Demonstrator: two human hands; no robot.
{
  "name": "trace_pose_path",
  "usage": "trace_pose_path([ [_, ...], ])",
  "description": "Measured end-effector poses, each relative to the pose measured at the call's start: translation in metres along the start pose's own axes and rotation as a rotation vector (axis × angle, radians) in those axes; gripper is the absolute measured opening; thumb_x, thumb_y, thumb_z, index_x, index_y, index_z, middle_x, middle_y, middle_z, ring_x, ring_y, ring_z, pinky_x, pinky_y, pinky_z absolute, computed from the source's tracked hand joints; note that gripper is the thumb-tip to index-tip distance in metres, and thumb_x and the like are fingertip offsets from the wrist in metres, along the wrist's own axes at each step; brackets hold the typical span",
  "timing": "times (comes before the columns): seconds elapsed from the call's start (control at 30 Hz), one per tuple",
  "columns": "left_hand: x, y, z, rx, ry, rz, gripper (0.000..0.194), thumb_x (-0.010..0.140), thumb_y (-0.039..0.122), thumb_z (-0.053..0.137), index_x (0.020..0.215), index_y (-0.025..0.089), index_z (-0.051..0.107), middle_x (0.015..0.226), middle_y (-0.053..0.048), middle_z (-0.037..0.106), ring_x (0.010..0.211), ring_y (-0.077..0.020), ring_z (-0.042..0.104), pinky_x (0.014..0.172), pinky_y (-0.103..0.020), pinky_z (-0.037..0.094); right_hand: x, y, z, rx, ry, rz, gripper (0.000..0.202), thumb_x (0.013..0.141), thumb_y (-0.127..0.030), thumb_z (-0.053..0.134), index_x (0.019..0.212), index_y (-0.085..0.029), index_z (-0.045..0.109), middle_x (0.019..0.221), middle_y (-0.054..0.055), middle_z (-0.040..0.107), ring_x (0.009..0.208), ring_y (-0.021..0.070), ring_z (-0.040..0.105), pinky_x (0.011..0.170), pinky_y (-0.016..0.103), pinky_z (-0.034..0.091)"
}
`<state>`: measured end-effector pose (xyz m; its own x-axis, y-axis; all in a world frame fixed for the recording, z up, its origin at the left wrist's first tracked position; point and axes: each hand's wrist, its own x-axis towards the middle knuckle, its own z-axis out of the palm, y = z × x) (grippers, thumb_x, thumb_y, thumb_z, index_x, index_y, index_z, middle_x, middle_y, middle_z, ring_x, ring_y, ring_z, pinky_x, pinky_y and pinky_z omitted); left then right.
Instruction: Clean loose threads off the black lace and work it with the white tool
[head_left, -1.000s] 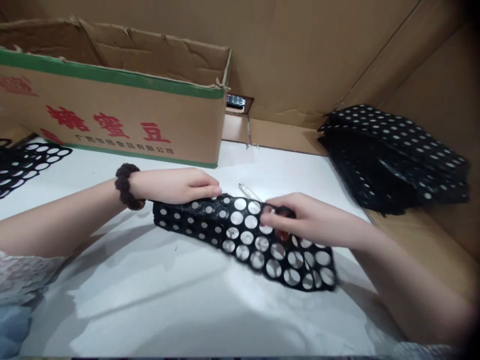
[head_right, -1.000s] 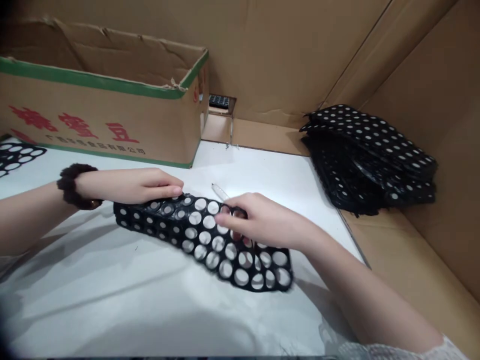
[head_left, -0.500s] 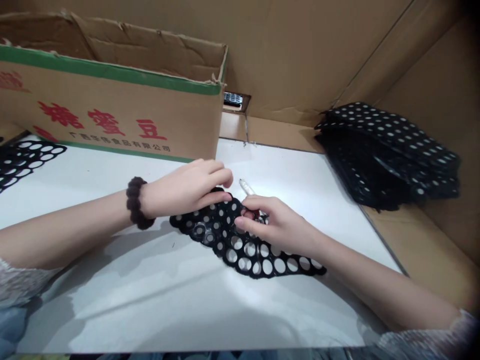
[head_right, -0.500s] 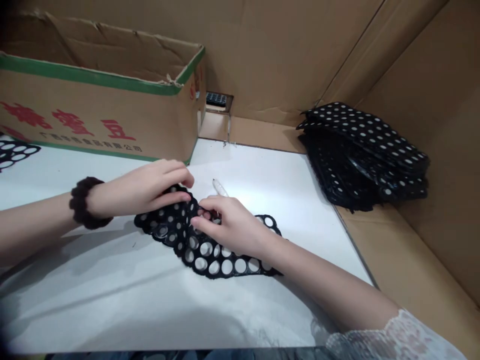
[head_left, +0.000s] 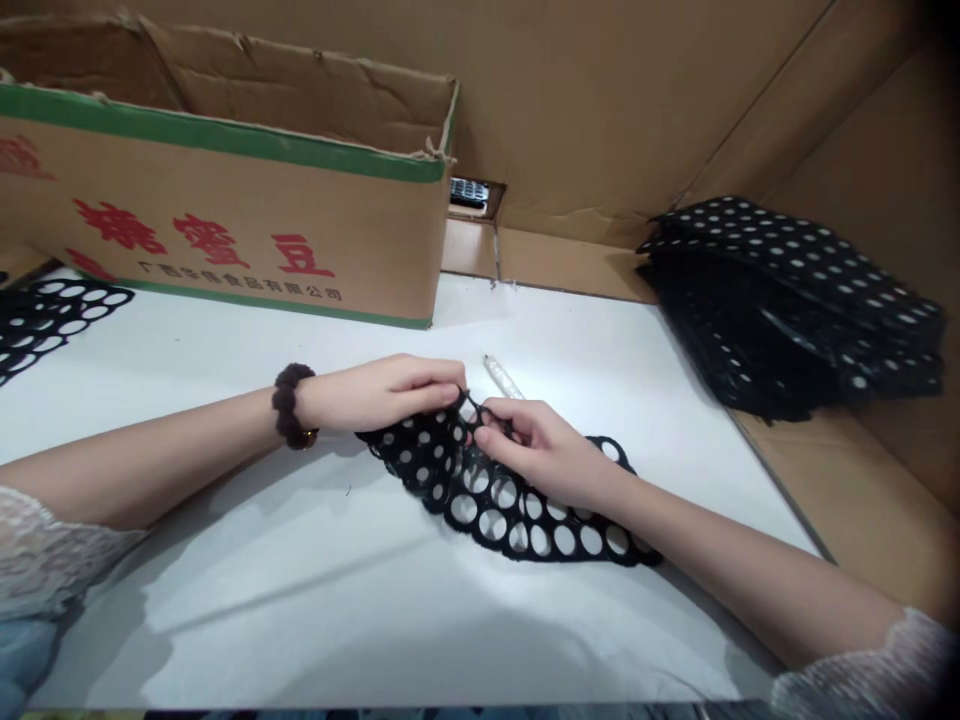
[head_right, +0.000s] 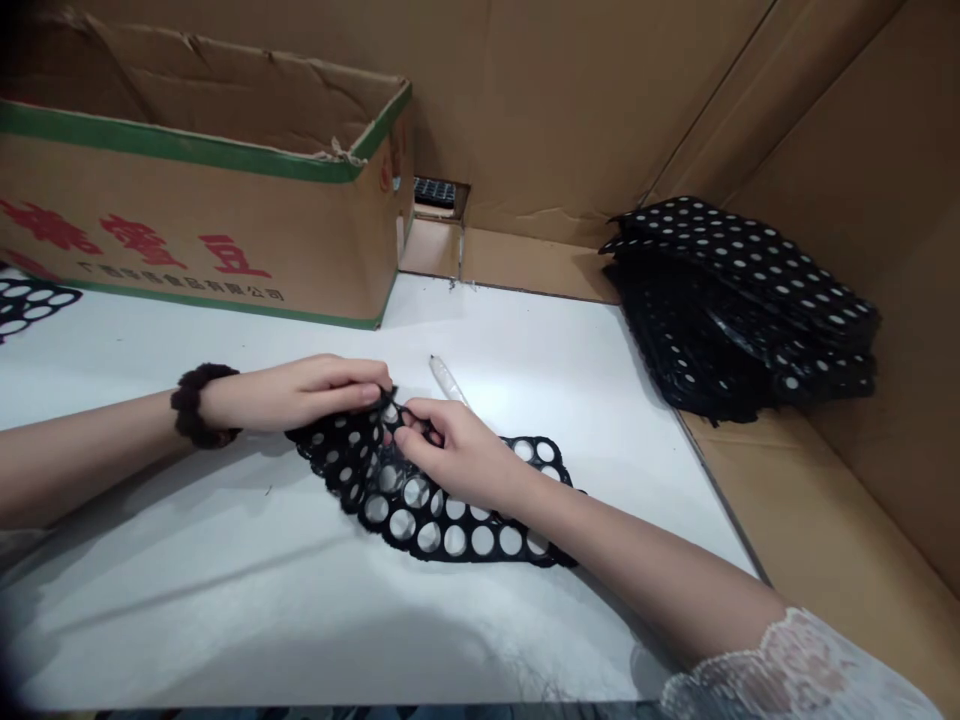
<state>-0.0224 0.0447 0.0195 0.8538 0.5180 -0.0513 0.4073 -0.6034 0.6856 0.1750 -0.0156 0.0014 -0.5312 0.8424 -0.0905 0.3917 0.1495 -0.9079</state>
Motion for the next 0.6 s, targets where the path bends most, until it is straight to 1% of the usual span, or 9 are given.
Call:
trace_pose_path([
  [0.1, 0.000, 0.000, -0.001, 0.038, 0.188, -0.096, 0.029, 0.087, 0.035, 0.030, 0.070, 0.016, 0.043, 0.064, 0.003, 0.044, 0.061, -0.0093, 0.040, 0.059, -0.019, 0.032, 0.003, 0.002, -0.001, 0.067, 0.067, 0.042, 0.025, 0.086, -0.032, 0.040, 0.066, -0.017, 0.039, 0.058, -0.005, 0.031, 0.052, 0.0061, 0.029, 0.047, 0.021, 0.025],
  [0.2, 0.003, 0.001, 0.003, 0.060, 0.323, -0.168, 0.030, 0.086, 0.033, 0.030, 0.063, 0.016, 0.039, 0.058, 0.004, 0.042, 0.056, -0.0086, 0.039, 0.056, -0.020, 0.030, 0.006, 0.001, -0.001, 0.129, 0.062, 0.053, 0.029, 0.086, -0.035, 0.039, 0.066, -0.015, 0.047, 0.059, -0.003, 0.040, 0.053, 0.0063, 0.036, 0.048, 0.022, 0.028],
  [0.27, 0.005, -0.002, 0.003, 0.065, 0.411, -0.224, 0.029, 0.085, 0.031, 0.031, 0.060, 0.016, 0.037, 0.056, 0.004, 0.042, 0.054, -0.0084, 0.039, 0.054, -0.021, 0.030, 0.005, 0.002, 0.000, 0.155, 0.063, 0.057, 0.031, 0.085, -0.039, 0.041, 0.067, -0.015, 0.049, 0.059, -0.003, 0.043, 0.052, 0.0064, 0.037, 0.048, 0.021, 0.029],
  [0.37, 0.004, -0.009, -0.003, 0.043, 0.592, -0.355, 0.025, 0.083, 0.027, 0.029, 0.061, 0.017, 0.036, 0.054, 0.004, 0.042, 0.050, -0.0087, 0.040, 0.053, -0.022, 0.030, 0.003, 0.004, 0.001, 0.116, 0.070, 0.070, 0.034, 0.079, -0.043, 0.050, 0.061, -0.015, 0.046, 0.054, -0.004, 0.038, 0.049, 0.0056, 0.033, 0.045, 0.021, 0.026],
  [0.4, 0.003, -0.010, -0.005, 0.058, 0.633, -0.385, 0.025, 0.083, 0.027, 0.029, 0.062, 0.017, 0.036, 0.054, 0.003, 0.042, 0.050, -0.0090, 0.040, 0.052, -0.022, 0.030, 0.002, 0.005, 0.001, 0.096, 0.068, 0.073, 0.035, 0.078, -0.043, 0.052, 0.059, -0.015, 0.045, 0.053, -0.004, 0.037, 0.048, 0.0055, 0.032, 0.045, 0.021, 0.025],
  [0.43, 0.002, -0.009, -0.006, 0.095, 0.638, -0.387, 0.025, 0.083, 0.026, 0.029, 0.062, 0.017, 0.037, 0.055, 0.003, 0.044, 0.051, -0.0093, 0.041, 0.053, -0.022, 0.030, 0.002, 0.006, 0.001, 0.081, 0.066, 0.073, 0.035, 0.077, -0.043, 0.053, 0.059, -0.014, 0.045, 0.053, -0.004, 0.038, 0.049, 0.0056, 0.033, 0.045, 0.021, 0.026],
  [0.47, 0.001, -0.006, -0.006, 0.151, 0.601, -0.361, 0.025, 0.083, 0.027, 0.031, 0.062, 0.017, 0.039, 0.056, 0.003, 0.045, 0.052, -0.0096, 0.041, 0.053, -0.023, 0.029, 0.002, 0.006, 0.001, 0.075, 0.066, 0.070, 0.035, 0.078, -0.043, 0.052, 0.060, -0.014, 0.047, 0.054, -0.003, 0.040, 0.049, 0.0060, 0.034, 0.046, 0.021, 0.028],
  [0.53, -0.001, 0.003, 0.000, 0.277, 0.449, -0.268, 0.025, 0.083, 0.029, 0.035, 0.064, 0.016, 0.043, 0.058, 0.002, 0.047, 0.054, -0.0100, 0.042, 0.054, -0.023, 0.028, 0.003, 0.006, 0.002, 0.076, 0.073, 0.060, 0.033, 0.079, -0.043, 0.049, 0.064, -0.014, 0.053, 0.057, -0.002, 0.045, 0.052, 0.0074, 0.039, 0.049, 0.022, 0.031],
  [0.6, -0.003, 0.014, 0.011, 0.342, 0.298, -0.198, 0.025, 0.085, 0.032, 0.034, 0.068, 0.017, 0.045, 0.058, 0.002, 0.047, 0.054, -0.0101, 0.041, 0.053, -0.022, 0.027, 0.005, 0.005, 0.003, 0.057, 0.086, 0.050, 0.033, 0.081, -0.043, 0.047, 0.067, -0.014, 0.054, 0.058, -0.001, 0.045, 0.054, 0.0084, 0.040, 0.051, 0.022, 0.032],
])
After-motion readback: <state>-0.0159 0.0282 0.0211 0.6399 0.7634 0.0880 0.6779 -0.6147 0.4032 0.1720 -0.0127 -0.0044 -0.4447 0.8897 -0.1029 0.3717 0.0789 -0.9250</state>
